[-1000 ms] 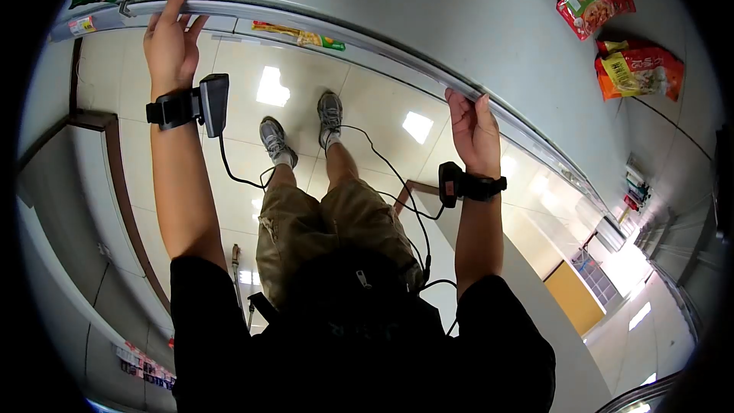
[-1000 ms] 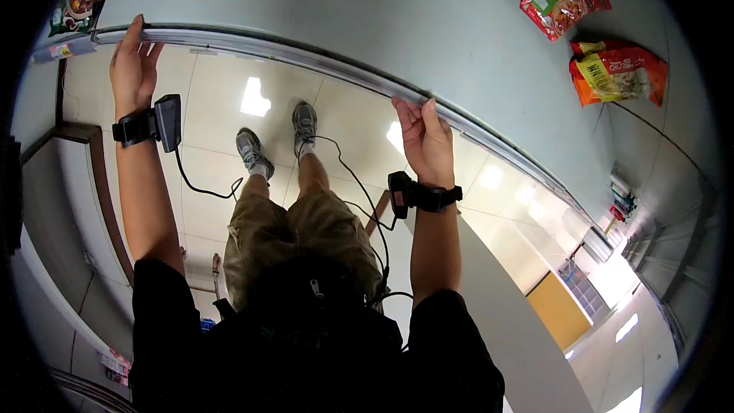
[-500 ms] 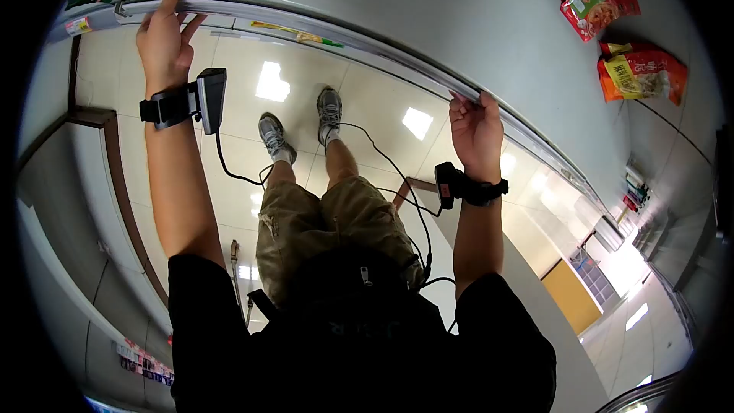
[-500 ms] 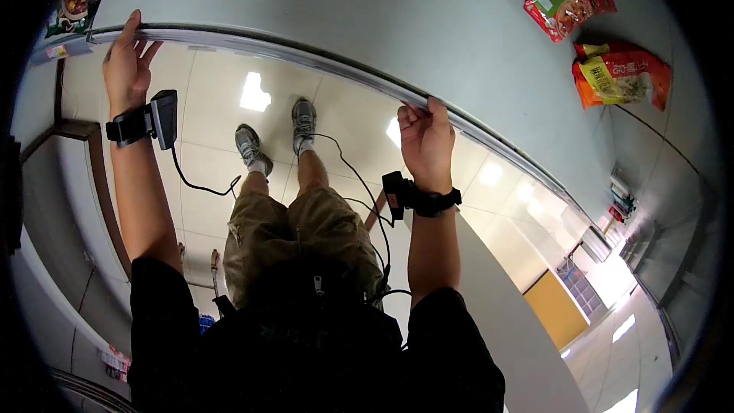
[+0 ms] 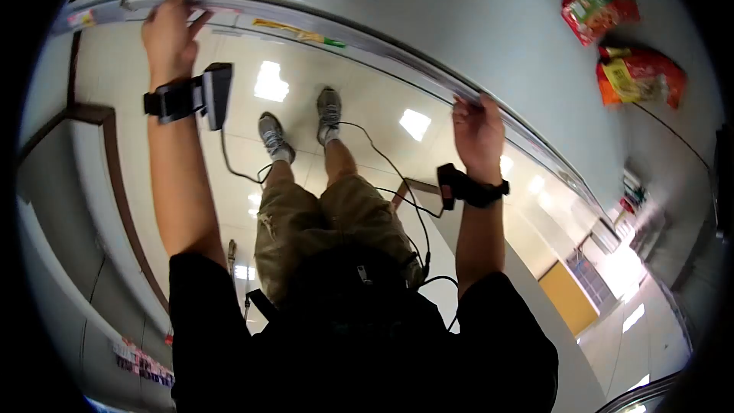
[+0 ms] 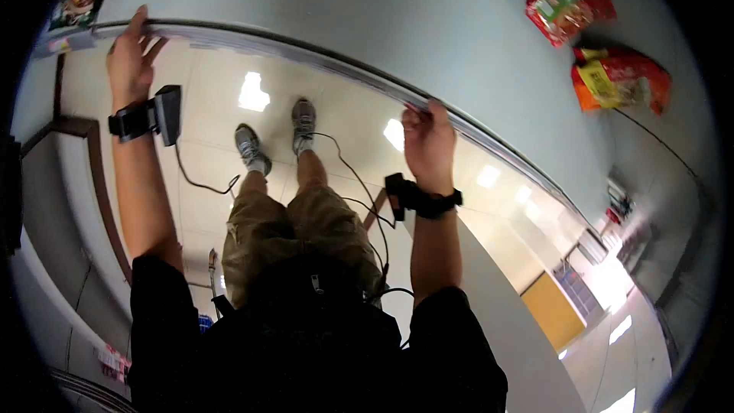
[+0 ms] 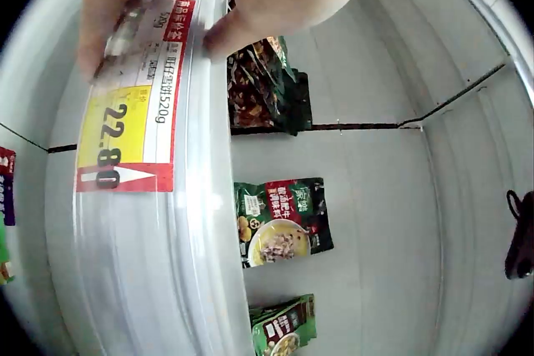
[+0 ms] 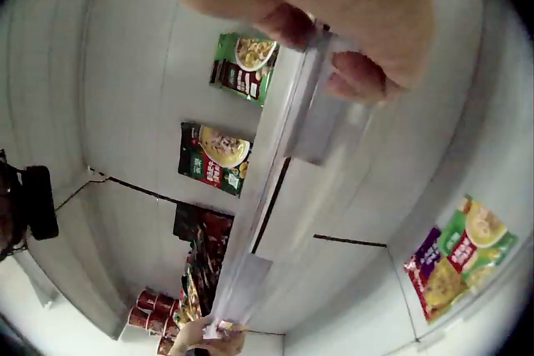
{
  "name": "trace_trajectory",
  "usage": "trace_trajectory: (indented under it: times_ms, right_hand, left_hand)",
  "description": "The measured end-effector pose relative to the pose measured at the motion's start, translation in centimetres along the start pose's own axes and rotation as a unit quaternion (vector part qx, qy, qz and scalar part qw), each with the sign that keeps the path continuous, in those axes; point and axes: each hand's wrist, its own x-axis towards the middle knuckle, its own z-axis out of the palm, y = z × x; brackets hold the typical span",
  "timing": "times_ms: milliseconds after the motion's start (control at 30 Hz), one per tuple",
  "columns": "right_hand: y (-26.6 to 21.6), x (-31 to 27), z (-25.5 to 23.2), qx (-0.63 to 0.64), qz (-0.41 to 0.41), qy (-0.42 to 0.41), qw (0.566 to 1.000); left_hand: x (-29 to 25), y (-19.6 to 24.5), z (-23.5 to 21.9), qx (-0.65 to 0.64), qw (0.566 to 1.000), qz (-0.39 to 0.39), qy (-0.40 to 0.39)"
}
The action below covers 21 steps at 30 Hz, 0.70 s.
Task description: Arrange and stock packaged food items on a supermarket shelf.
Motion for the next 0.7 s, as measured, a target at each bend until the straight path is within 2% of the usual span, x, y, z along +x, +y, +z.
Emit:
trace_trajectory:
  times_ms: [67,167,200,267,367,433,500,533,600,700]
  right_hand:
    - [0.0,0.6,-2.4,-0.008,0.022,-0.05,0.998]
    - [-0.3,-0.5,-1.3,0.011,-0.022,0.073,0.997]
    - [-0.8,-0.2,-2.0,0.031,-0.043,0.092,0.994]
    - [-2.0,0.5,-4.9,0.036,-0.07,0.079,0.994]
    - [-4.4,1.0,-8.9,0.067,-0.12,0.133,0.982]
    - [-6.0,1.2,-12.1,0.034,-0.143,0.152,0.977]
    - [-6.9,0.8,-12.8,-0.025,-0.15,0.181,0.972]
    - [-7.1,0.9,-13.0,-0.025,-0.151,0.182,0.971]
    - [-7.6,1.0,-12.8,-0.103,-0.134,0.178,0.969]
    - [-8.1,1.4,-12.0,-0.155,-0.109,0.231,0.954]
  left_hand:
    - [0.6,-0.6,-0.7,0.013,0.999,-0.03,-0.009]
    - [0.5,-0.6,0.0,0.024,0.999,-0.035,0.005]
    - [0.5,-0.6,0.2,0.035,0.999,-0.021,0.014]
    - [0.6,-1.0,-0.1,0.038,0.999,-0.018,0.011]
    - [1.2,-1.3,-0.5,0.037,0.999,-0.003,-0.003]
    - [1.0,-1.1,-0.3,0.039,0.999,0.003,-0.001]
    - [1.6,-1.4,-0.7,0.06,0.998,0.005,-0.006]
    - [1.7,-1.4,-0.6,0.06,0.998,0.005,-0.007]
    - [1.6,-1.4,-0.7,0.068,0.998,-0.002,0.004]
    - [2.4,-1.5,-1.2,0.059,0.998,-0.006,-0.002]
